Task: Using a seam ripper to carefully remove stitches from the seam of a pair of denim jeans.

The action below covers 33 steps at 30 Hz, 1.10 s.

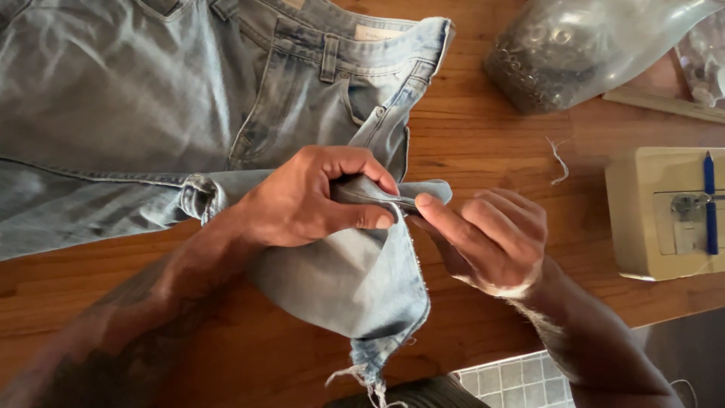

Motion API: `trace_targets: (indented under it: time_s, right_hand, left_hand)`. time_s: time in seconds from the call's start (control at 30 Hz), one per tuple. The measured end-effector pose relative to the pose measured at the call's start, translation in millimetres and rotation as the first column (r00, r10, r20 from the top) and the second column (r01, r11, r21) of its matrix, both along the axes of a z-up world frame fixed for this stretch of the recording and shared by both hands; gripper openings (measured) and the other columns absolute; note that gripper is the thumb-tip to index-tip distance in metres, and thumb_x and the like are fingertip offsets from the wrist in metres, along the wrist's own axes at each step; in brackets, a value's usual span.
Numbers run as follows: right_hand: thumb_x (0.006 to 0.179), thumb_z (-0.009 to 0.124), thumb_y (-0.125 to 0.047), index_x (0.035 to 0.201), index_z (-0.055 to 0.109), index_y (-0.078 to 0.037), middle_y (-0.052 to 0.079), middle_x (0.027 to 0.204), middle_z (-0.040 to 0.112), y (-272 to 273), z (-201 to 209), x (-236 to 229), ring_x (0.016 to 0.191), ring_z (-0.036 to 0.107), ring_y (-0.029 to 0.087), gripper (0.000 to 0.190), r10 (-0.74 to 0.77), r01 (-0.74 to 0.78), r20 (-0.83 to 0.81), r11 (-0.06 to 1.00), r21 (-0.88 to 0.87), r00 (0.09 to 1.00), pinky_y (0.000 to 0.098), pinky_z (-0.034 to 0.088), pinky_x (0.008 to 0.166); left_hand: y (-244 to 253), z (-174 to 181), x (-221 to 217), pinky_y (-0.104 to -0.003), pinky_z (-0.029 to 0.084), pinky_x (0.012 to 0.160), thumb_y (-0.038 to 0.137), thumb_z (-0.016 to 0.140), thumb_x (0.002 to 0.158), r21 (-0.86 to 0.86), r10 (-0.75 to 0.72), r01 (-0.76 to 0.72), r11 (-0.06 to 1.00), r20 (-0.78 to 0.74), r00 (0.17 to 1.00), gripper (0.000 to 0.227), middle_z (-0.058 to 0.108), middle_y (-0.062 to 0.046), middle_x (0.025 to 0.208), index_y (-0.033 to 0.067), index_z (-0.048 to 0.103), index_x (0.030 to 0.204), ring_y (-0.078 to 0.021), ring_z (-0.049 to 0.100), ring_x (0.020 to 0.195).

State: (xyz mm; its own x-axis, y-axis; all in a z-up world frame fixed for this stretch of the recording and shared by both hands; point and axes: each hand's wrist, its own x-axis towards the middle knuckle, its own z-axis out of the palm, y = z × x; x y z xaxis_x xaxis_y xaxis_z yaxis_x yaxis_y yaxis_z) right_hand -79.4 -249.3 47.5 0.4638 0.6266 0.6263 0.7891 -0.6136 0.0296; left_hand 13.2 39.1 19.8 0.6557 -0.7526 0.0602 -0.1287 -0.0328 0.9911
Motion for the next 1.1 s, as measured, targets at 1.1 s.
trace_targets:
  time_s: [1.1]
  right_hand:
    - [0.112, 0.094, -0.009, 0.131, 0.084, 0.004, 0.004, 0.082, 0.047, -1.2, 10.3, 0.5, 0.063, 0.044, 0.019, 0.025, -0.005, 0.005, -0.036, 1.000, -0.013, 0.999, 0.0398, 0.040, 0.057]
  left_hand:
    - [-2.5, -1.5, -2.0, -0.023, 0.049, 0.068, 0.030, 0.097, 0.093, 0.003, -0.006, 0.006, 1.000, -0.042, 0.999, 0.035, 0.082, 0.005, 0.097, 0.0134, 0.087, 0.123, -0.0043, 0.063, 0.076]
